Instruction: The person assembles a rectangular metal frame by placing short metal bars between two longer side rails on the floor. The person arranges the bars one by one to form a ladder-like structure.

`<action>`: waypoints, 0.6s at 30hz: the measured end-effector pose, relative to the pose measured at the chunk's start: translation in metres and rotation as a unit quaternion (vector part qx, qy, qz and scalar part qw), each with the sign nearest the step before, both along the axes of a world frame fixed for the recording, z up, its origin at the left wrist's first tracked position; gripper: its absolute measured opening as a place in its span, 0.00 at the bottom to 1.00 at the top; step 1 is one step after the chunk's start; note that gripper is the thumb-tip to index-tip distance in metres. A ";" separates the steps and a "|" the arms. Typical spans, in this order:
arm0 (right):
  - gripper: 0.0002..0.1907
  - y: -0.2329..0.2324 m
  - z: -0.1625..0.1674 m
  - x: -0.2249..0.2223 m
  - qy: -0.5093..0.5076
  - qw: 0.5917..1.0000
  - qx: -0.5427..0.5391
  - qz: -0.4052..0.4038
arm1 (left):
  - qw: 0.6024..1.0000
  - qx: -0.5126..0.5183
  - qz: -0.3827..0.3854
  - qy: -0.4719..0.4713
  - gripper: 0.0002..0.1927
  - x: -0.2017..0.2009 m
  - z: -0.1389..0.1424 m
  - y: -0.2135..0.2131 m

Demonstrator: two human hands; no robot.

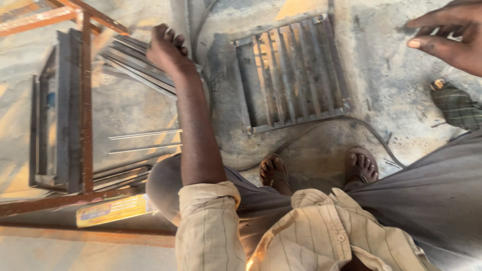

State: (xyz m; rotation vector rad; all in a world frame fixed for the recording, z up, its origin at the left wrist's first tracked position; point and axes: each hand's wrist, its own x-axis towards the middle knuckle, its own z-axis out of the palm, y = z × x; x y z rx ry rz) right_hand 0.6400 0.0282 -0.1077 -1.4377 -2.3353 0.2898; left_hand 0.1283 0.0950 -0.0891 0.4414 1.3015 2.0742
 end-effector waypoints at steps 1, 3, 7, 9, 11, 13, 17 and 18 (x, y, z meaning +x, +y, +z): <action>0.19 0.001 -0.005 0.003 0.014 1.000 -0.007 0.000 | 1.000 0.015 -0.006 0.011 0.08 0.002 0.000 0.001; 0.20 0.005 -0.011 0.008 0.041 0.999 -0.021 -0.001 | 0.999 0.039 -0.007 0.021 0.09 0.008 -0.002 0.004; 0.20 0.012 -0.012 0.002 -0.037 0.999 -0.006 -0.019 | 0.983 0.139 -0.044 0.111 0.11 0.024 -0.010 0.012; 0.19 0.002 -0.003 0.002 -0.048 0.998 0.040 -0.005 | 0.967 0.171 -0.099 0.159 0.11 0.025 -0.013 0.014; 0.19 -0.008 0.009 0.001 -0.066 0.996 0.053 0.005 | 0.958 0.169 -0.162 0.163 0.12 0.028 -0.020 0.013; 0.19 -0.016 0.022 -0.005 -0.088 0.996 0.026 -0.017 | 0.956 0.145 -0.214 0.140 0.12 0.024 -0.027 0.013; 0.18 -0.024 0.049 -0.023 -0.110 0.992 -0.020 -0.056 | 0.970 -0.030 -0.071 0.232 0.19 0.037 -0.060 0.011; 0.18 -0.026 0.055 -0.026 -0.109 0.993 -0.009 -0.049 | 0.962 -0.080 -0.053 0.256 0.20 0.041 -0.072 0.010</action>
